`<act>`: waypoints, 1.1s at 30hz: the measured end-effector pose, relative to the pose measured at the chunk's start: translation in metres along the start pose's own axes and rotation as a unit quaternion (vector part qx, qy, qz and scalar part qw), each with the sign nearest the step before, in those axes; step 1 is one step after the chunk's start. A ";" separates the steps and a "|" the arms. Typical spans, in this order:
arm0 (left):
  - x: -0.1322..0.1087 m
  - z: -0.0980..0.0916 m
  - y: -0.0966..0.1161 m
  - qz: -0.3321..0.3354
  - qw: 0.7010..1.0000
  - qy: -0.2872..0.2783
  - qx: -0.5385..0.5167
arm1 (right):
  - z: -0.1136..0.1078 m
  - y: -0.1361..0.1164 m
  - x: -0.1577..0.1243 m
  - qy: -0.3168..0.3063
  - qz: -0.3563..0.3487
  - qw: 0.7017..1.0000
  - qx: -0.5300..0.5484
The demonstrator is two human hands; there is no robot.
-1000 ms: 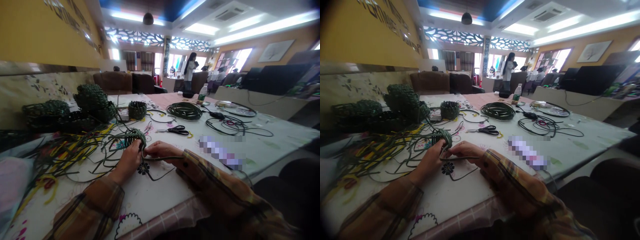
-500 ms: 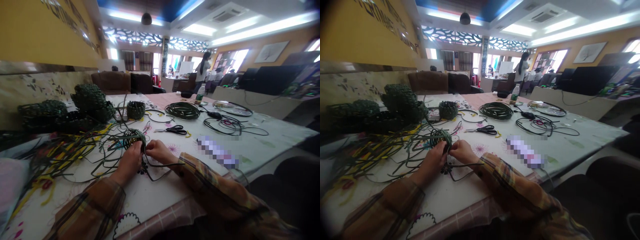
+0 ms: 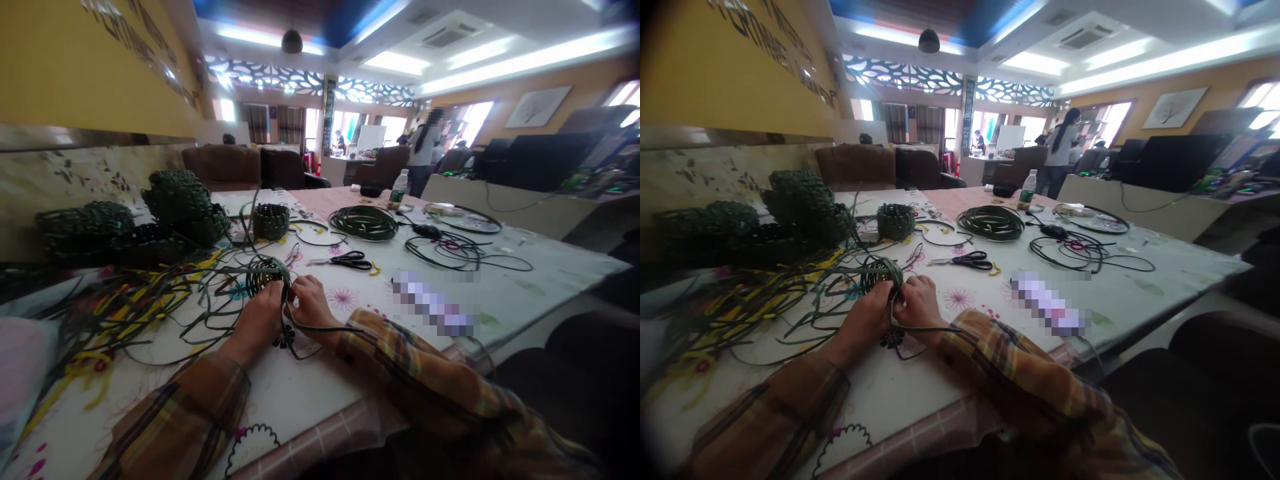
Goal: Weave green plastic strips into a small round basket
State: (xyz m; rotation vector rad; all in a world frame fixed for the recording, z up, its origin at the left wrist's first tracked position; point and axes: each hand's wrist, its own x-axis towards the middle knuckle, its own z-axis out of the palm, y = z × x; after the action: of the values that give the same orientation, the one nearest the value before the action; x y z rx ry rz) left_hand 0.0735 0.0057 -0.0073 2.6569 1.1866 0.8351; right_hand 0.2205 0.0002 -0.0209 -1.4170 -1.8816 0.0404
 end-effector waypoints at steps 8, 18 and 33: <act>0.004 -0.002 -0.001 -0.042 0.999 0.007 -0.029 | -0.003 0.000 0.003 0.021 0.050 0.992 0.117; 0.000 0.010 0.009 -0.067 0.991 0.099 -0.062 | 0.001 0.006 0.005 0.059 0.067 0.971 0.221; -0.006 -0.001 0.013 -0.279 0.874 -0.063 -0.393 | -0.014 0.043 0.022 0.044 0.288 0.839 0.459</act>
State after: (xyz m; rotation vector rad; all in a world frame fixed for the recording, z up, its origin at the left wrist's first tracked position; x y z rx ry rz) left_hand 0.0779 -0.0076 -0.0053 1.5790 1.1495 0.7844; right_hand 0.2612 0.0288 -0.0185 -1.1668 -1.0075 1.0129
